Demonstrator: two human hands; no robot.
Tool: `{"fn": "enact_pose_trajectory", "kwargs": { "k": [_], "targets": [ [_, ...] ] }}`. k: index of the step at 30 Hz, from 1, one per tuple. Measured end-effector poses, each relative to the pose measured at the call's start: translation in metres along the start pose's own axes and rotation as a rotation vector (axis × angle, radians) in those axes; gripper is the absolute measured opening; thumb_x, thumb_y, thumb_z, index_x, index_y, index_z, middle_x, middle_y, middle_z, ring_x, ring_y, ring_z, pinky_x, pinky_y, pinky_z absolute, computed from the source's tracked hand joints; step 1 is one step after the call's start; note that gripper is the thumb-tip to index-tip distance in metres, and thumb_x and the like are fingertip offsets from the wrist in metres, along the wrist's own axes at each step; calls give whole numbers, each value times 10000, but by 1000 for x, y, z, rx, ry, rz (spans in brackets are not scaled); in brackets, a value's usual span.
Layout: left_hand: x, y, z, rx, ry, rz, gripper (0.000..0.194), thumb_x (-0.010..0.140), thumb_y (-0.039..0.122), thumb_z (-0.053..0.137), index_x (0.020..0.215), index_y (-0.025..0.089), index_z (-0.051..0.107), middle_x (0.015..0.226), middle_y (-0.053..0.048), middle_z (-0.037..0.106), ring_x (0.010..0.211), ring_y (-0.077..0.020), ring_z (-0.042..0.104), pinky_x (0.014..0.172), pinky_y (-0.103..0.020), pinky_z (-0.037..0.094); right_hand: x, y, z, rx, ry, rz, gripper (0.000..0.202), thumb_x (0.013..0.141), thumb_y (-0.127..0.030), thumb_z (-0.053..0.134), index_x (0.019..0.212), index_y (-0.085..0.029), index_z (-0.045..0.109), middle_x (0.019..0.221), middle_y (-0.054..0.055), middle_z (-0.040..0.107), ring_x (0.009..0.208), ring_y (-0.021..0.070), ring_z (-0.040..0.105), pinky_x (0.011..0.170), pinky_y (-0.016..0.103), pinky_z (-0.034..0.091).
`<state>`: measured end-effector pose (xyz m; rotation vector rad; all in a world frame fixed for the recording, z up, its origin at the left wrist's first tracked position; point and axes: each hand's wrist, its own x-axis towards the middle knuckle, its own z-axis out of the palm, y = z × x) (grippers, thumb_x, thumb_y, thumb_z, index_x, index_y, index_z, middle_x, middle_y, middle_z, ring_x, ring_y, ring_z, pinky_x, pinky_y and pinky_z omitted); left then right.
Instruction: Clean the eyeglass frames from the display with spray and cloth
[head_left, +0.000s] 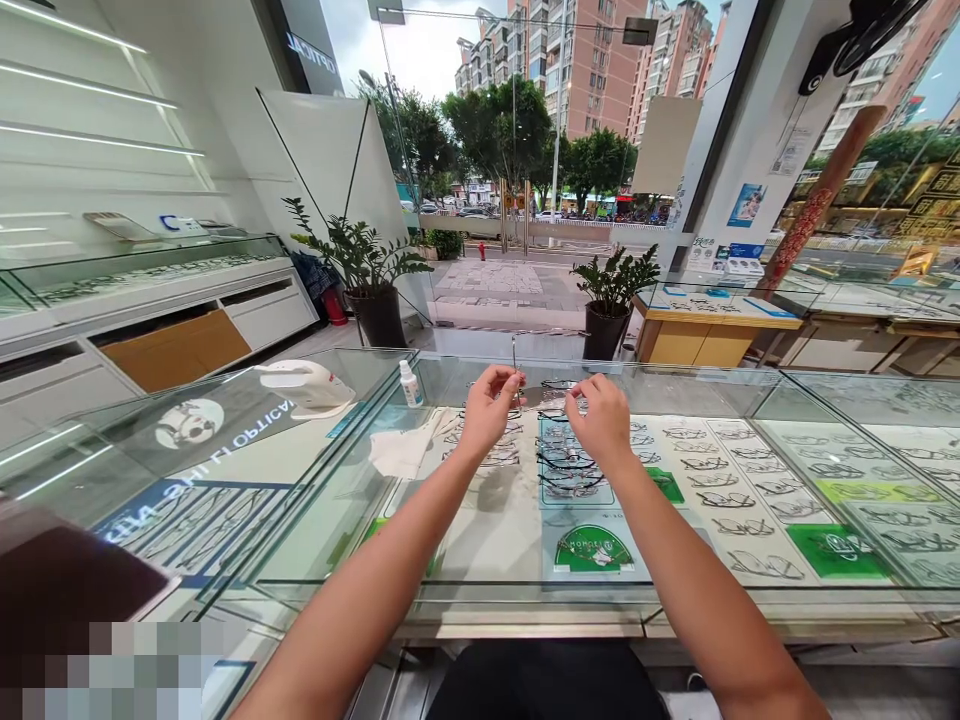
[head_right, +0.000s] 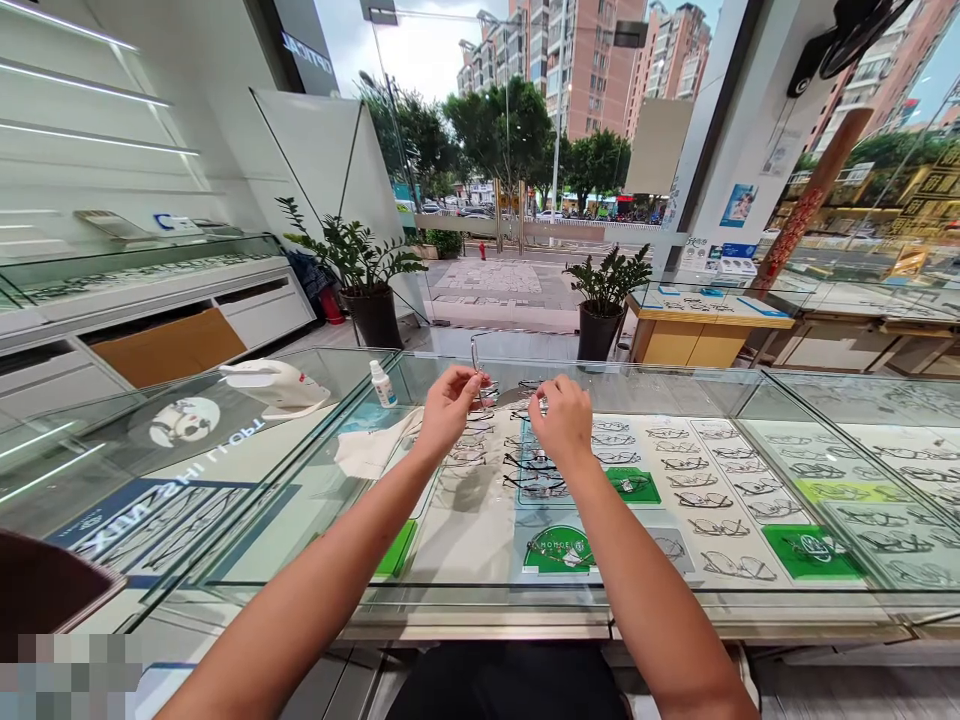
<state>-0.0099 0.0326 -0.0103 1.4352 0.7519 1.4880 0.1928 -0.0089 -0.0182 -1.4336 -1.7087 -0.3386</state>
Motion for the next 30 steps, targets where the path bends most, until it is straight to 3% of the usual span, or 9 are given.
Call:
{"fn": "enact_pose_trajectory", "kwargs": {
  "k": [7, 9, 11, 15, 19, 26, 30],
  "targets": [
    [0, 1, 1, 26, -16, -2, 402, 854, 580, 749, 963, 207, 648, 1080, -96, 703, 1047, -232, 666, 776, -345, 641, 0, -1, -1, -32, 12, -23, 130, 943, -283, 624, 844, -220, 680, 933, 87, 646, 908, 272, 548, 783, 396, 385],
    [-2, 0, 3, 75, -59, -3, 396, 856, 575, 745, 941, 199, 656, 1148, -114, 691, 1066, -243, 659, 750, -333, 635, 0, -6, -3, -27, 45, -18, 120, 929, -325, 665, 934, -217, 716, 1002, 101, 659, 980, 298, 553, 843, 427, 411],
    [-4, 0, 6, 95, -91, 4, 388, 858, 564, 743, 918, 192, 655, 1254, -129, 654, 1105, -256, 650, 738, -327, 631, -1, -13, -3, 38, 54, -32, 235, 924, -373, 688, 1097, -219, 729, 1108, 115, 672, 1062, 318, 563, 917, 460, 434],
    [-8, 2, 10, 84, -149, 18, 361, 864, 532, 749, 897, 188, 642, 1335, -132, 613, 1146, -259, 645, 729, -292, 605, -5, -25, 0, 224, -56, -113, 401, 953, -412, 671, 1316, -240, 672, 1289, 118, 684, 1188, 325, 585, 1025, 482, 456],
    [-11, 6, 12, 97, -203, 24, 367, 856, 532, 762, 872, 179, 663, 1359, -136, 610, 1132, -257, 653, 710, -270, 588, -8, -28, 4, 334, -134, -160, 337, 994, -347, 619, 1304, -227, 677, 1327, 109, 704, 1204, 305, 614, 1071, 485, 461],
    [-11, 13, 12, -29, -230, -95, 396, 775, 530, 851, 847, 164, 720, 1436, -129, 602, 1038, -230, 691, 730, -292, 601, -10, -28, 7, 500, -113, -128, 298, 1019, -326, 581, 1277, -212, 676, 1259, 119, 737, 1190, 294, 646, 1042, 468, 500],
    [-10, 11, 10, -57, -245, -121, 372, 774, 524, 856, 889, 177, 786, 1459, -144, 611, 1090, -279, 701, 787, -350, 605, -10, -29, 7, 522, -93, -112, 262, 1028, -347, 581, 1238, -228, 682, 1207, 111, 742, 1141, 297, 653, 996, 465, 515]
  ]
}}
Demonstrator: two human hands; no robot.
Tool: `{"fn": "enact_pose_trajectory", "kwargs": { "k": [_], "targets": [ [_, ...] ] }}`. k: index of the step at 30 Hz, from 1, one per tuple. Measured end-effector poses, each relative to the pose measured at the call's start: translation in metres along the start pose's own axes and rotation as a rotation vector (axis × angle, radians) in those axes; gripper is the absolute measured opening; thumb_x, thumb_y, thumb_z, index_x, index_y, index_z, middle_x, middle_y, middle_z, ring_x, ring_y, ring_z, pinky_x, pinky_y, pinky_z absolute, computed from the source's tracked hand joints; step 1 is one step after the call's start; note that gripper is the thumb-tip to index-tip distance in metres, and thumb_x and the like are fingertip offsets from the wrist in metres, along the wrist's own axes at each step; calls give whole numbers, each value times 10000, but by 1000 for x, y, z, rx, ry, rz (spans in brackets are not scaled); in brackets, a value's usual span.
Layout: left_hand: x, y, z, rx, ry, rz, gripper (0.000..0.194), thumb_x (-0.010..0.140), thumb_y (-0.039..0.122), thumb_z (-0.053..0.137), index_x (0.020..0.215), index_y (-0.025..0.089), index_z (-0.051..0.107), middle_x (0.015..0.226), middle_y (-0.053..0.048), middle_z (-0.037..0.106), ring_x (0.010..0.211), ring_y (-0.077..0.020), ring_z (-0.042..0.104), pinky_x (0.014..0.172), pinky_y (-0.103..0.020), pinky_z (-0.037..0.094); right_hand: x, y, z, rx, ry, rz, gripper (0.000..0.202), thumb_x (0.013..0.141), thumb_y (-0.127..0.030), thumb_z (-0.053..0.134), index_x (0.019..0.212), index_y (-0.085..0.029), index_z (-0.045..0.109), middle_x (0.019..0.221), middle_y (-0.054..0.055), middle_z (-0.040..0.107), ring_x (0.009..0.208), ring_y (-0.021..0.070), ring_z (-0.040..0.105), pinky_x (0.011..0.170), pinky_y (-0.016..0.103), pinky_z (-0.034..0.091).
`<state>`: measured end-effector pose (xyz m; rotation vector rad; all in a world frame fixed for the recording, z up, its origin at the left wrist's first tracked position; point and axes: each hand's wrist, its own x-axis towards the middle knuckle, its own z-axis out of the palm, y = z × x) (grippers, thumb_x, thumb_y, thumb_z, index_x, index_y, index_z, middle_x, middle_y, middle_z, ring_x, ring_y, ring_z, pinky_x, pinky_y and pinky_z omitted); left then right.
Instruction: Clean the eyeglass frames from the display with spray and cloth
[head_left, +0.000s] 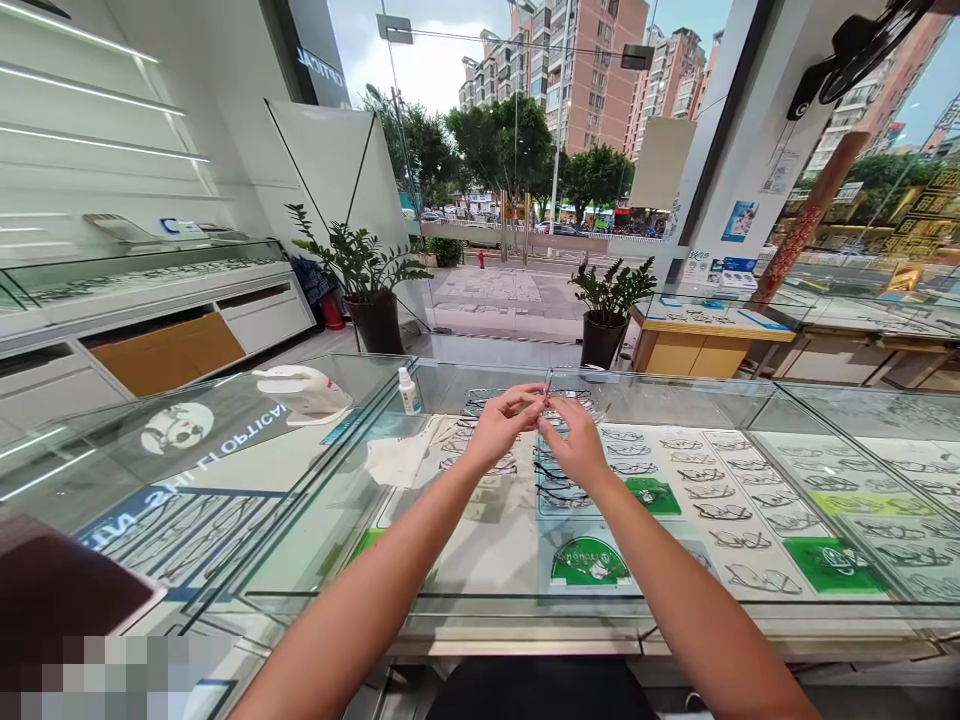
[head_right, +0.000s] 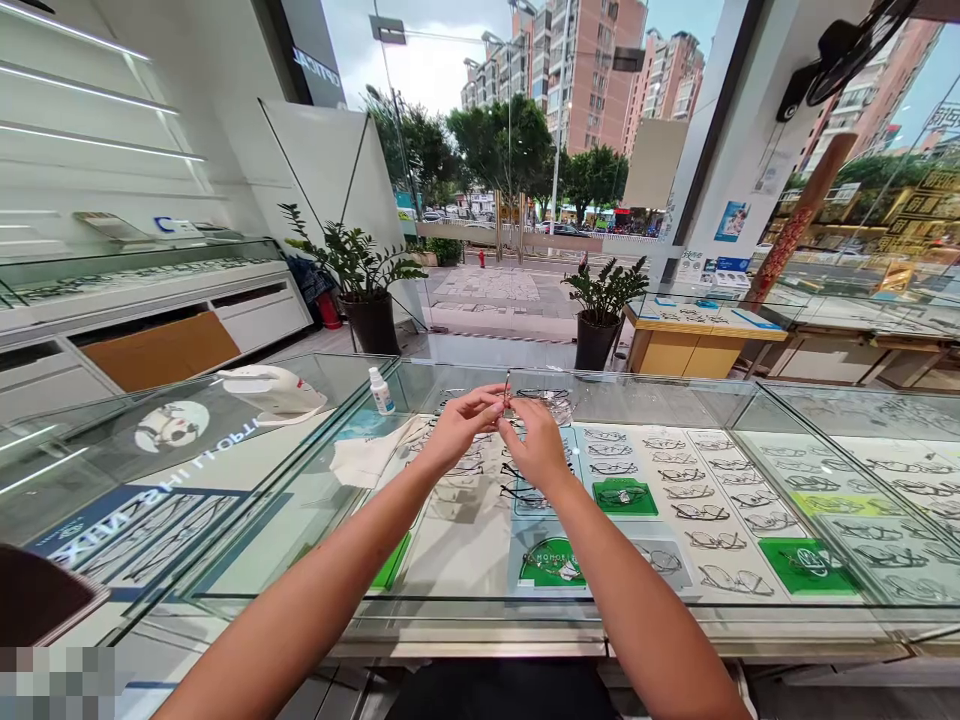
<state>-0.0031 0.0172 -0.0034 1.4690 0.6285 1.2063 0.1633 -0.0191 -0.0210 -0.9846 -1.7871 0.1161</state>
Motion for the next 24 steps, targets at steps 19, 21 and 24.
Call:
{"fn": "enact_pose_trajectory", "kwargs": {
  "k": [19, 21, 24],
  "targets": [
    [36, -36, -172, 843, 1069, -78, 793, 823, 296, 771, 1474, 133, 349, 1518, -228, 494, 1431, -373, 464, 1212, -504, 330, 2, 5, -7, -126, 18, 4, 243, 1066, -310, 500, 1211, -232, 679, 1192, 92, 747, 1126, 292, 640, 1007, 473, 467],
    [38, -46, -184, 778, 1013, -204, 755, 842, 281, 750, 1464, 144, 345, 1437, -211, 577, 1336, -354, 562, 1158, -487, 391, 2, 6, -7, -123, 22, 5, 242, 1067, -315, 494, 1204, -236, 678, 1188, 92, 747, 1123, 293, 641, 1008, 474, 467],
    [39, -56, -193, 742, 989, -269, 586, 849, 233, 716, 1357, 161, 433, 1275, -177, 665, 1197, -335, 646, 1069, -465, 457, 3, 6, -7, -117, 28, 12, 241, 1066, -321, 493, 1198, -238, 677, 1189, 89, 746, 1127, 292, 638, 1011, 474, 467]
  ]
}}
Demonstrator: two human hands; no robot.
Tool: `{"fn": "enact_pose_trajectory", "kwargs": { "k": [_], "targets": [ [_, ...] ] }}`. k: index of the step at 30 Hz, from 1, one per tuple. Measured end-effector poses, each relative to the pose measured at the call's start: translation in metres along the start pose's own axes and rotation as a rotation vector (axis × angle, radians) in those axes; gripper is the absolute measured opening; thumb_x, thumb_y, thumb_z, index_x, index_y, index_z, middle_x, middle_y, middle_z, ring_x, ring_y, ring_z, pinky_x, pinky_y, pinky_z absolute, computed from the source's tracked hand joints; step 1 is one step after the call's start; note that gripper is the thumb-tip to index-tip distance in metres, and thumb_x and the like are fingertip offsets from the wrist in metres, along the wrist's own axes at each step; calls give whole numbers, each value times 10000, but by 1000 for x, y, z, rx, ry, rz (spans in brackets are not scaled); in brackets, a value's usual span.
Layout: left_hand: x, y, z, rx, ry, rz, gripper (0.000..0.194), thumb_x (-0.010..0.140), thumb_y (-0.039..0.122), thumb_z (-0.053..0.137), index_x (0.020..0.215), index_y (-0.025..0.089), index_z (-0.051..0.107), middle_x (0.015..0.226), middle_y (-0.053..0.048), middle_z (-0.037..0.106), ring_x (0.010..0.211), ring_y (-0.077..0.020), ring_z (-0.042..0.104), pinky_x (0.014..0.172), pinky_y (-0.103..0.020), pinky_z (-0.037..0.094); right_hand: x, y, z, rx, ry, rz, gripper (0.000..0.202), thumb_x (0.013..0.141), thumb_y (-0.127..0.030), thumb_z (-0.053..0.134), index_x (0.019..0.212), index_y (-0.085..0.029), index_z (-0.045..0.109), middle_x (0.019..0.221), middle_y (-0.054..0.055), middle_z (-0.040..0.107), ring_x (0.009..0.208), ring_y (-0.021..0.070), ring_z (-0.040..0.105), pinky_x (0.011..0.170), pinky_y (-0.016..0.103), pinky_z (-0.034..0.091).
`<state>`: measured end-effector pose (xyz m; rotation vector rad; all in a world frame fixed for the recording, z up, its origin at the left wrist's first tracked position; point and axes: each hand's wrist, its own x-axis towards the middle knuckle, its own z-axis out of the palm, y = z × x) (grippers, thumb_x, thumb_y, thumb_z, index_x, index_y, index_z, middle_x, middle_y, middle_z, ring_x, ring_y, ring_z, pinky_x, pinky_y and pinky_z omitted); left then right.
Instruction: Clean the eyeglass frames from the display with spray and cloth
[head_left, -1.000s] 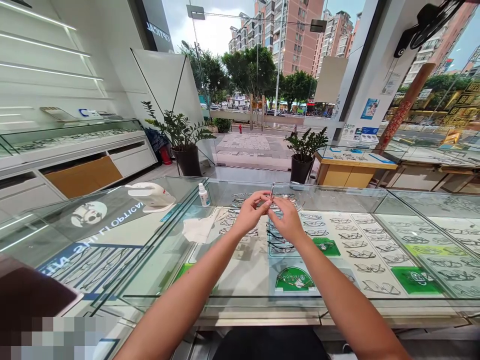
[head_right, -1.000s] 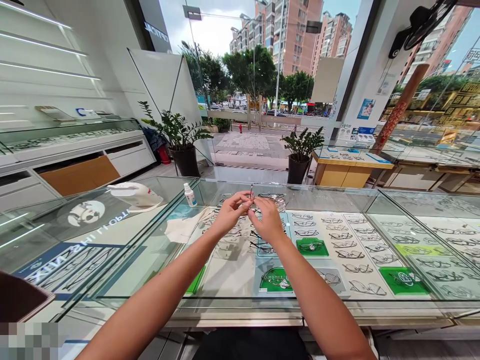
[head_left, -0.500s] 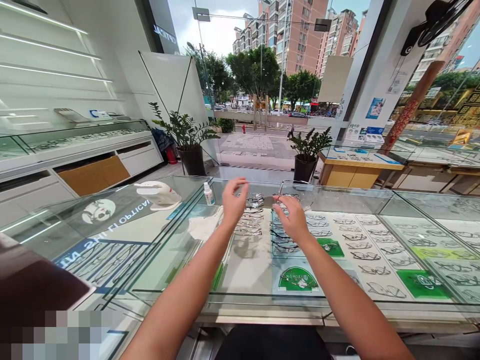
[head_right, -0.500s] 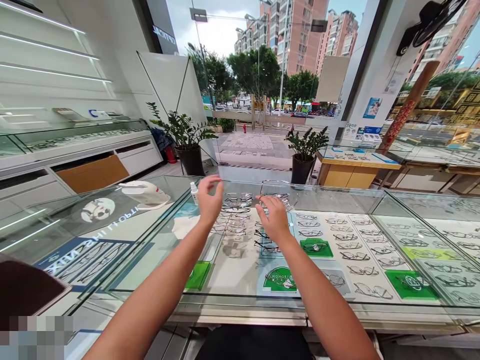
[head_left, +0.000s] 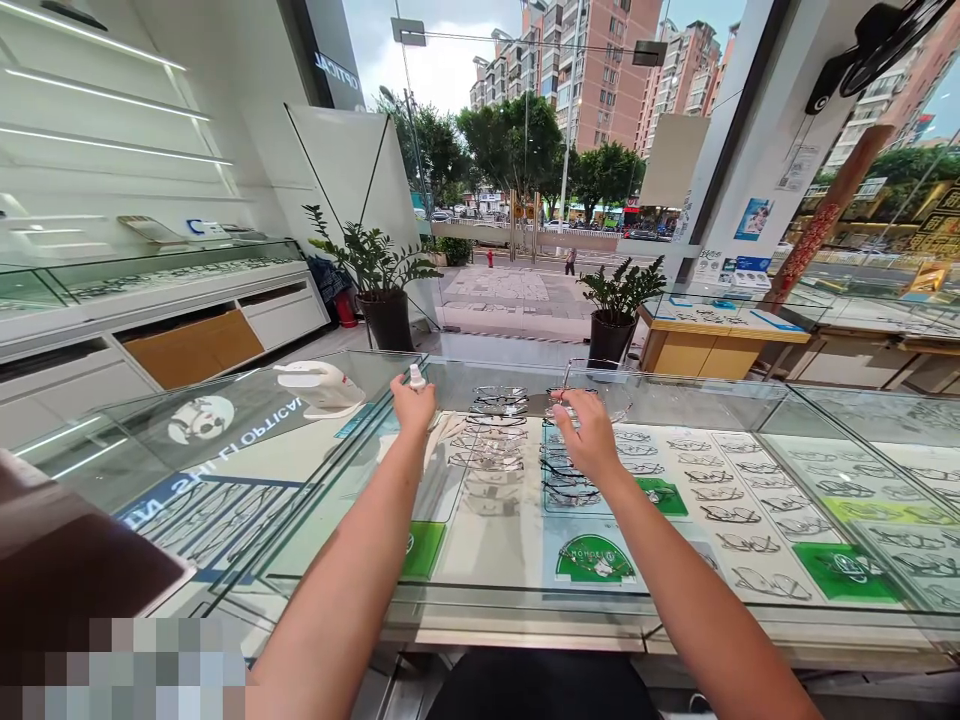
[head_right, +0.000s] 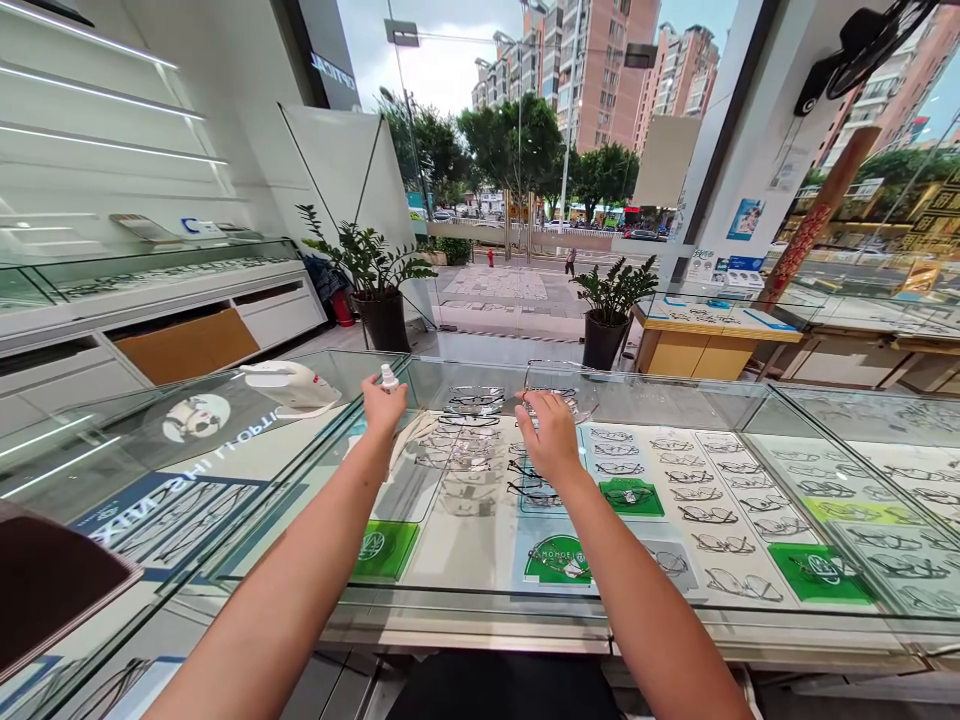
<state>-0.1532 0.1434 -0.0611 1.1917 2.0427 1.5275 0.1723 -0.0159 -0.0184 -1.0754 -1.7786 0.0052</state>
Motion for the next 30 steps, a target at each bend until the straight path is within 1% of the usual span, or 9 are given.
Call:
{"fn": "enact_pose_trajectory", "kwargs": {
  "k": [5, 11, 15, 19, 20, 22, 24, 26, 30],
  "targets": [
    [-3, 2, 0, -20, -4, -9, 206, 864, 209, 636, 1039, 202, 528, 1082, -133, 668, 1107, -340, 652, 991, -466, 480, -1, -1, 0, 22, -26, 45, 258, 1071, -342, 473, 1212, -239, 663, 1207, 102, 721, 1159, 297, 630, 1015, 471, 469],
    [-24, 35, -3, -202, -43, 105, 209, 868, 239, 575, 1069, 226, 520, 992, -75, 618, 1000, -278, 632, 877, -384, 510, -1, -2, 0, 89, -46, 99, 272, 1076, -367, 440, 1207, -239, 641, 1183, 109, 684, 1089, 272, 651, 958, 420, 498],
    [-56, 64, 5, -376, -274, 181, 208, 847, 391, 584, 977, 237, 534, 831, -20, 563, 777, -203, 594, 632, -288, 482, -1, -4, -2, 95, -54, 112, 259, 1075, -364, 437, 1190, -240, 633, 1172, 100, 683, 1073, 263, 651, 945, 403, 493],
    [-102, 88, 8, -511, -589, 204, 430, 833, 652, 500, 834, 222, 517, 736, -25, 517, 655, -178, 536, 520, -278, 431, 0, -6, -3, 97, -66, 115, 254, 1073, -360, 439, 1190, -237, 628, 1171, 98, 696, 1066, 262, 653, 928, 400, 487],
    [-112, 94, 6, -555, -697, 200, 510, 847, 723, 426, 800, 222, 506, 706, -25, 494, 640, -179, 525, 513, -284, 430, 0, -6, -2, 102, -71, 116, 252, 1073, -360, 440, 1187, -238, 628, 1159, 96, 700, 1053, 261, 656, 923, 400, 488],
    [-131, 103, 1, -745, -1036, 124, 623, 842, 831, 352, 748, 227, 472, 670, -12, 427, 617, -174, 475, 507, -291, 405, 0, -6, -2, 126, -89, 120, 249, 1073, -366, 441, 1171, -241, 633, 1137, 91, 705, 1026, 256, 661, 913, 398, 493],
    [-143, 109, -6, -854, -1222, 67, 654, 849, 855, 334, 715, 227, 459, 660, -5, 385, 622, -175, 453, 522, -299, 401, 0, -7, -2, 166, -108, 129, 251, 1074, -379, 438, 1150, -246, 638, 1127, 86, 708, 1008, 251, 663, 903, 392, 499],
    [-149, 112, -10, -894, -1271, 39, 646, 863, 835, 343, 698, 223, 465, 665, -9, 377, 637, -179, 450, 542, -309, 404, 0, -8, -2, 214, -127, 131, 254, 1073, -394, 441, 1130, -247, 641, 1120, 79, 712, 1003, 245, 662, 895, 382, 500],
    [-150, 109, -8, -893, -1237, 53, 596, 855, 776, 393, 672, 216, 484, 681, -23, 408, 653, -183, 453, 557, -316, 398, 0, -15, -4, 310, -195, 141, 262, 1073, -414, 446, 1089, -243, 643, 1072, 60, 714, 977, 228, 651, 871, 355, 484]
  ]
}}
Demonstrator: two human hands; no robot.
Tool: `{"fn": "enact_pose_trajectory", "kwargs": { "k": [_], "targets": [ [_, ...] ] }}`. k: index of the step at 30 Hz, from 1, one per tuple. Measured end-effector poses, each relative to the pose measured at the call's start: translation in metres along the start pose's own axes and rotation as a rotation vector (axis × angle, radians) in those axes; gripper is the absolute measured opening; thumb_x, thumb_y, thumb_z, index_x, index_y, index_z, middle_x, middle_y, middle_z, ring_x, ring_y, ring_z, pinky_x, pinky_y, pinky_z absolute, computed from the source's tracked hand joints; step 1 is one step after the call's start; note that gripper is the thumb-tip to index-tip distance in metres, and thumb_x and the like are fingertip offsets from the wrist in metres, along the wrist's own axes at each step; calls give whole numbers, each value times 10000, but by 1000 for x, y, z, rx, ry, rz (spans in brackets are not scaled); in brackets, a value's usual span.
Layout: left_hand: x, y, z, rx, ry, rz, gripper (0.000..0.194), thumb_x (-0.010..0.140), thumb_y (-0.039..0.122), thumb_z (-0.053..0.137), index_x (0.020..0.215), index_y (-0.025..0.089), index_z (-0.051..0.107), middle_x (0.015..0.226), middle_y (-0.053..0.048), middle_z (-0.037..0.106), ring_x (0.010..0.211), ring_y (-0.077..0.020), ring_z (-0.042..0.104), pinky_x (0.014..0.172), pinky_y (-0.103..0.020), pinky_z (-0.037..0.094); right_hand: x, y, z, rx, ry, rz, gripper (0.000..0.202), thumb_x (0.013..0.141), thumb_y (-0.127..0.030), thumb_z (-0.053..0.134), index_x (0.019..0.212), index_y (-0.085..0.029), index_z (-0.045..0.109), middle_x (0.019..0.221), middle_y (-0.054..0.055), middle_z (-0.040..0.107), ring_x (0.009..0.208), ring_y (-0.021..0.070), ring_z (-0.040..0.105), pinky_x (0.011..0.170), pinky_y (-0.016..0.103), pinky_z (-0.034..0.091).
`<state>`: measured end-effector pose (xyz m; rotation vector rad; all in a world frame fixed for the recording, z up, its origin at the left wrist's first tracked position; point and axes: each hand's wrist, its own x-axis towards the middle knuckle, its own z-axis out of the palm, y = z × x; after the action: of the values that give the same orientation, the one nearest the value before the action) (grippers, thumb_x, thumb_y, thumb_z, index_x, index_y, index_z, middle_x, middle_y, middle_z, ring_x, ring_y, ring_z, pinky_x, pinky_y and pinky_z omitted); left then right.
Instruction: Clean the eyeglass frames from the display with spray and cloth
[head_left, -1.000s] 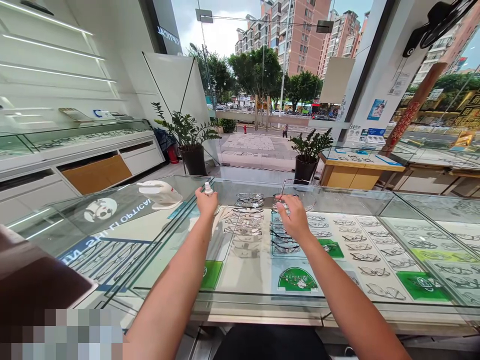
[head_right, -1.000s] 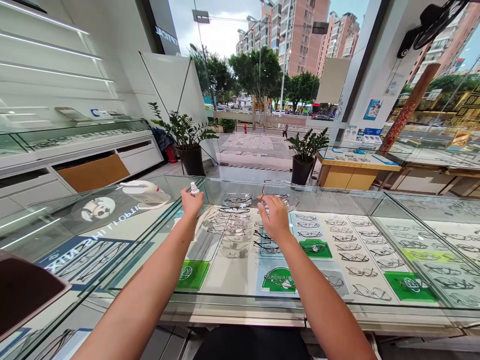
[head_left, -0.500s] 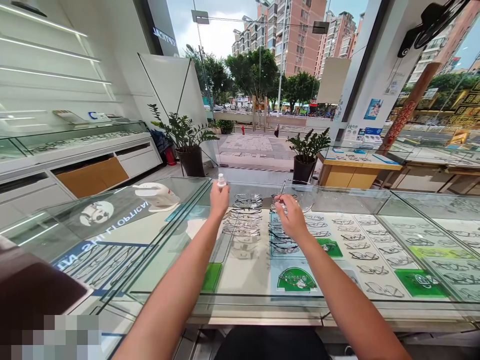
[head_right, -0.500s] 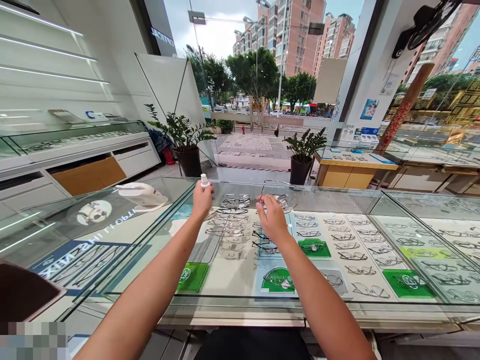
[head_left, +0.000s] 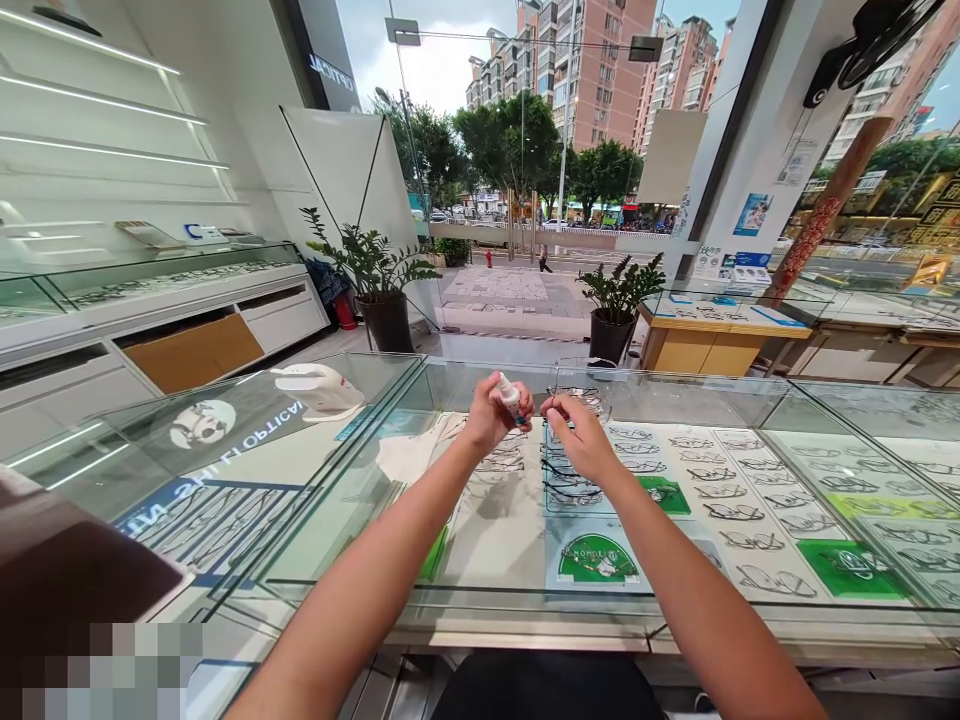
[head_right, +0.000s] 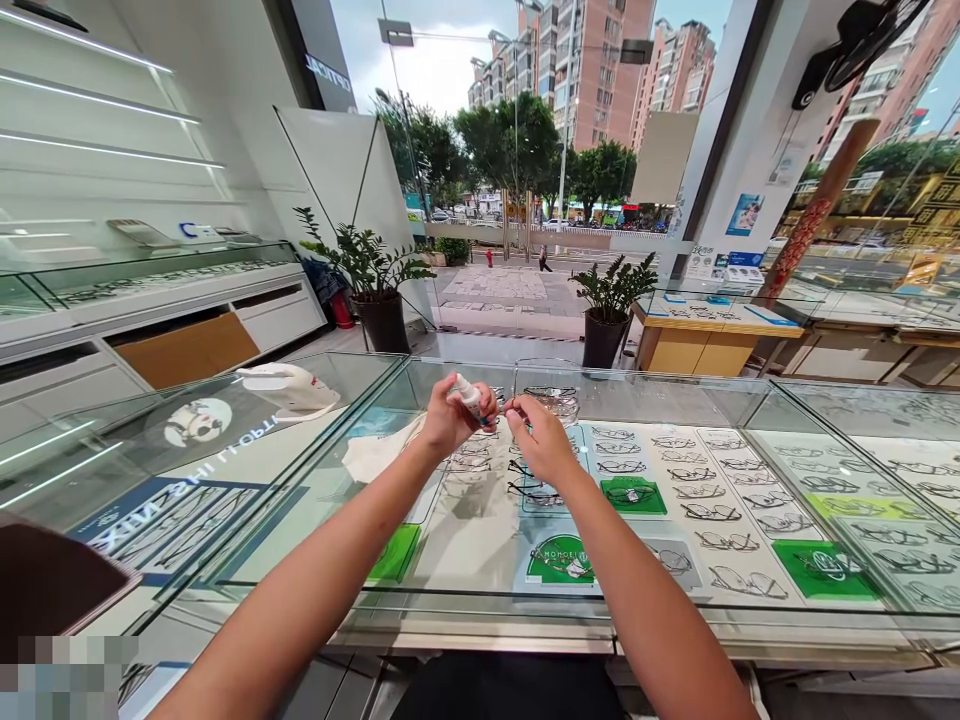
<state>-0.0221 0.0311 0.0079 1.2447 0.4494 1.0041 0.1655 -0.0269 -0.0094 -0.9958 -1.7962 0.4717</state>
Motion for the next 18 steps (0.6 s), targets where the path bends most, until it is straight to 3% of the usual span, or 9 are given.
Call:
{"fn": "enact_pose_trajectory", "kwargs": {
  "k": [5, 10, 13, 18],
  "targets": [
    [5, -9, -6, 264, 74, 82, 514, 862, 679, 480, 680, 201, 537, 660, -12, 477, 603, -156, 445, 587, -309, 388, -2, -7, 0, 97, -124, 15, 306, 1083, -438, 424, 1021, -239, 648, 1021, 36, 701, 934, 205, 627, 855, 333, 458],
    [6, -9, -5, 526, 66, 195, 454, 913, 579, 459, 675, 196, 521, 660, -12, 530, 630, -155, 464, 641, -314, 392, -3, -9, 3, 154, -173, 11, 313, 1082, -464, 430, 1015, -236, 635, 1023, 35, 703, 967, 206, 629, 897, 340, 455],
    [5, -7, -4, 580, 68, 228, 408, 920, 524, 453, 680, 198, 508, 679, -16, 540, 655, -161, 470, 662, -319, 393, -3, -9, 3, 151, -178, 13, 324, 1080, -477, 430, 1014, -238, 639, 1027, 38, 703, 973, 210, 629, 901, 343, 454],
    [5, -6, -2, 581, 86, 265, 430, 947, 562, 448, 720, 202, 506, 697, -6, 514, 683, -167, 469, 696, -324, 408, -3, -11, 3, 158, -173, 25, 323, 1075, -484, 436, 997, -240, 632, 1018, 34, 692, 956, 209, 622, 905, 348, 457]
  ]
}}
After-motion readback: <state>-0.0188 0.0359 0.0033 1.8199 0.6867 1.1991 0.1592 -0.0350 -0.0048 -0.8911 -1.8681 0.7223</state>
